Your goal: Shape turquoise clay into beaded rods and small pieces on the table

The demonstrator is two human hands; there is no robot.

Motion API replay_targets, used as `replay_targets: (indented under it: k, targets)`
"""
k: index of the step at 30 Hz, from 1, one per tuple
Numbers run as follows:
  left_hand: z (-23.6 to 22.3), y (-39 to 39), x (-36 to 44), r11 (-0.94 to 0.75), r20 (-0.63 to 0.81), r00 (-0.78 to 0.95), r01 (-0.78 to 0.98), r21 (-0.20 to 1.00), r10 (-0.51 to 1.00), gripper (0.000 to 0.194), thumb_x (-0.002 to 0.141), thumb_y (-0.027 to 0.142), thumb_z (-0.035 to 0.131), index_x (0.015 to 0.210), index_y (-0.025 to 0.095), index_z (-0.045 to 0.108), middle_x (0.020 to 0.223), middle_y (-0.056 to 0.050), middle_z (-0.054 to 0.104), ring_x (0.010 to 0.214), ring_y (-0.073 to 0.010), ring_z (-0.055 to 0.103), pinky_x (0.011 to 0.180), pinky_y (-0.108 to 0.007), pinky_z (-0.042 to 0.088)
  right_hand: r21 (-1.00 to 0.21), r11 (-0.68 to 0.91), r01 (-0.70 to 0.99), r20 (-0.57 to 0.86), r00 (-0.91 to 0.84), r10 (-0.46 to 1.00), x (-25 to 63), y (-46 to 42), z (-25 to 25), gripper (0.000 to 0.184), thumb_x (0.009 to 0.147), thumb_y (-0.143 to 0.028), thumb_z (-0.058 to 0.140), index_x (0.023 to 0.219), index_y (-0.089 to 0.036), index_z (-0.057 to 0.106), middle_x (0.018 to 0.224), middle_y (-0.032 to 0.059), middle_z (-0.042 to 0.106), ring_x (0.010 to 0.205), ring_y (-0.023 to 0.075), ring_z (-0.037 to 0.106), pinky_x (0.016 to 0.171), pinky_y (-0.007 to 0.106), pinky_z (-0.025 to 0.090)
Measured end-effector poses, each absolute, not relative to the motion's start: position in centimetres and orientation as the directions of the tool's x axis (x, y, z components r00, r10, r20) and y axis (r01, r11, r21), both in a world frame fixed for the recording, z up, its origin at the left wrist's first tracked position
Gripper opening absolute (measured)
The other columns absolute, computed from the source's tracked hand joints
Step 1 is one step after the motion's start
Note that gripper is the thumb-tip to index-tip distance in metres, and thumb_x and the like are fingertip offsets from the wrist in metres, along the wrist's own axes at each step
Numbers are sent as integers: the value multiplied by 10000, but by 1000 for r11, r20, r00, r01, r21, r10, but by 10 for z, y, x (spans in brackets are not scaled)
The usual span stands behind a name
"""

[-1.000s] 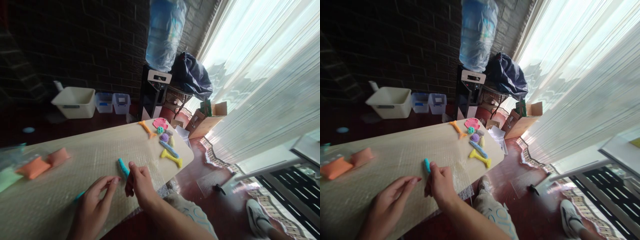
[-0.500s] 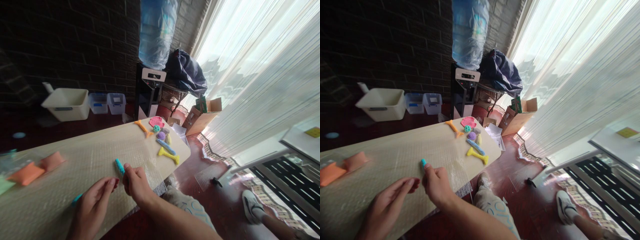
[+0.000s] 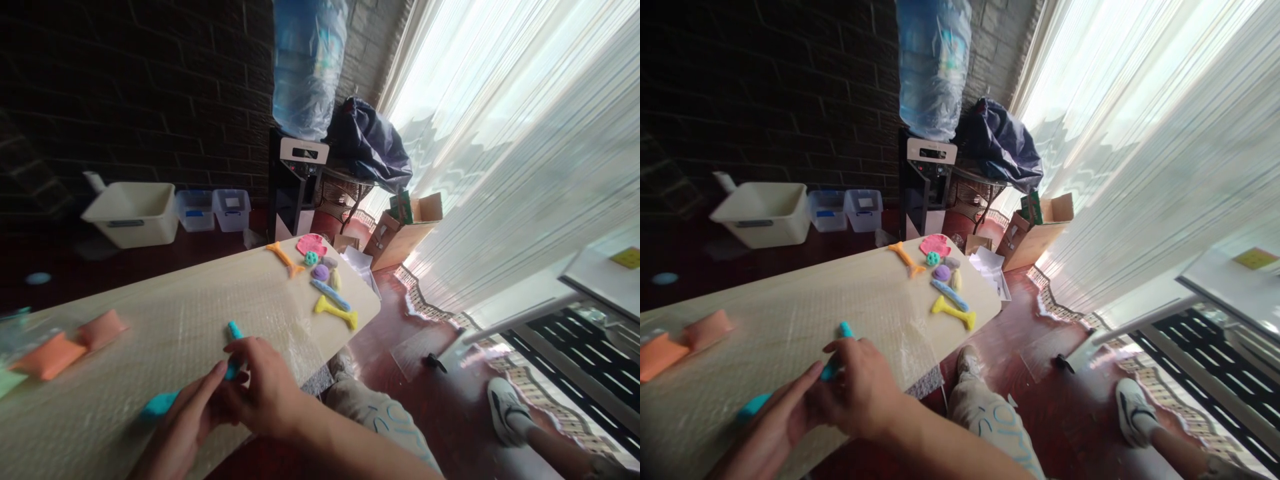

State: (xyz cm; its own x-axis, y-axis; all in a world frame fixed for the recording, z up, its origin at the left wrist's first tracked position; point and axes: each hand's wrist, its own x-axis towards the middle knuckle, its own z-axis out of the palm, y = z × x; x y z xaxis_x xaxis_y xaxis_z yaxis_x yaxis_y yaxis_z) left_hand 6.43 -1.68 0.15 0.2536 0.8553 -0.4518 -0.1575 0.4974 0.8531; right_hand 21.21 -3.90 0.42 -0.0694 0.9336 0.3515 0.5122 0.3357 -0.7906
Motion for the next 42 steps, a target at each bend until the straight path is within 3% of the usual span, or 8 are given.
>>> replay_targets:
  k: [7, 11, 17, 24, 28, 33, 38, 42]
  targets:
    - [23, -13, 71, 519, -476, 233, -184, 835, 848, 485, 477, 466, 979, 835, 187, 809, 942, -83, 816, 1024, -360, 752, 734, -351, 667, -746, 385, 543, 399, -100, 912, 216, -34, -12, 348, 801, -199, 730, 1138, -205, 644, 1115, 110, 732, 1003, 244, 715, 898, 323, 577]
    - [23, -11, 69, 511, -486, 165, -191, 838, 858, 500, 419, 439, 988, 812, 194, 801, 920, -79, 820, 1044, -377, 752, 720, -345, 677, -749, 409, 521, 403, -131, 906, 217, -35, -7, 396, 842, -243, 699, 1232, -185, 653, 1149, 124, 719, 1016, 237, 722, 905, 312, 593]
    - [19, -6, 64, 527, -486, 237, -157, 835, 841, 522, 404, 389, 1004, 850, 191, 820, 984, -90, 831, 1079, -405, 746, 752, -370, 687, -723, 458, 518, 436, -173, 883, 217, -36, -5, 359, 913, -249, 663, 1261, -168, 695, 1189, 138, 730, 1096, 243, 719, 961, 308, 585]
    - [-9, -6, 51, 514, -467, 236, -205, 833, 852, 398, 607, 475, 953, 917, 253, 841, 1044, -49, 842, 1069, -367, 762, 838, -424, 690, -768, 415, 487, 402, -138, 905, 220, -39, 1, 356, 940, -405, 728, 1182, -146, 755, 1071, 125, 745, 896, 207, 735, 852, 276, 606]
    - [-16, -5, 49, 529, -470, 247, -309, 791, 847, 383, 605, 459, 953, 894, 230, 849, 1074, -61, 840, 1054, -358, 765, 875, -406, 683, -796, 397, 458, 410, -75, 909, 222, -38, 4, 404, 975, -502, 693, 1135, -144, 792, 1061, 125, 748, 882, 198, 733, 849, 276, 604]
    - [2, -5, 52, 576, -507, 283, -286, 765, 814, 409, 542, 358, 1005, 877, 183, 848, 1024, -89, 839, 1004, -314, 770, 805, -307, 668, -777, 431, 459, 443, -88, 892, 222, -36, 0, 357, 976, -484, 708, 1117, -170, 804, 1085, 115, 752, 953, 203, 737, 882, 283, 605]
    - [23, -8, 57, 509, -425, 304, -296, 808, 852, 349, 607, 357, 992, 867, 171, 853, 938, -94, 826, 910, -250, 754, 791, -278, 624, -826, 377, 419, 379, -81, 922, 220, -40, 3, 429, 937, -432, 765, 1254, -148, 717, 1133, 125, 718, 844, 171, 713, 723, 264, 616]
    - [19, -7, 57, 456, -358, 347, -262, 850, 867, 325, 706, 410, 941, 885, 155, 846, 895, -93, 803, 833, -201, 711, 778, -272, 594, -817, 426, 389, 420, -104, 901, 221, -40, 9, 356, 948, -377, 759, 1231, -162, 733, 1125, 128, 718, 838, 171, 697, 740, 289, 616]
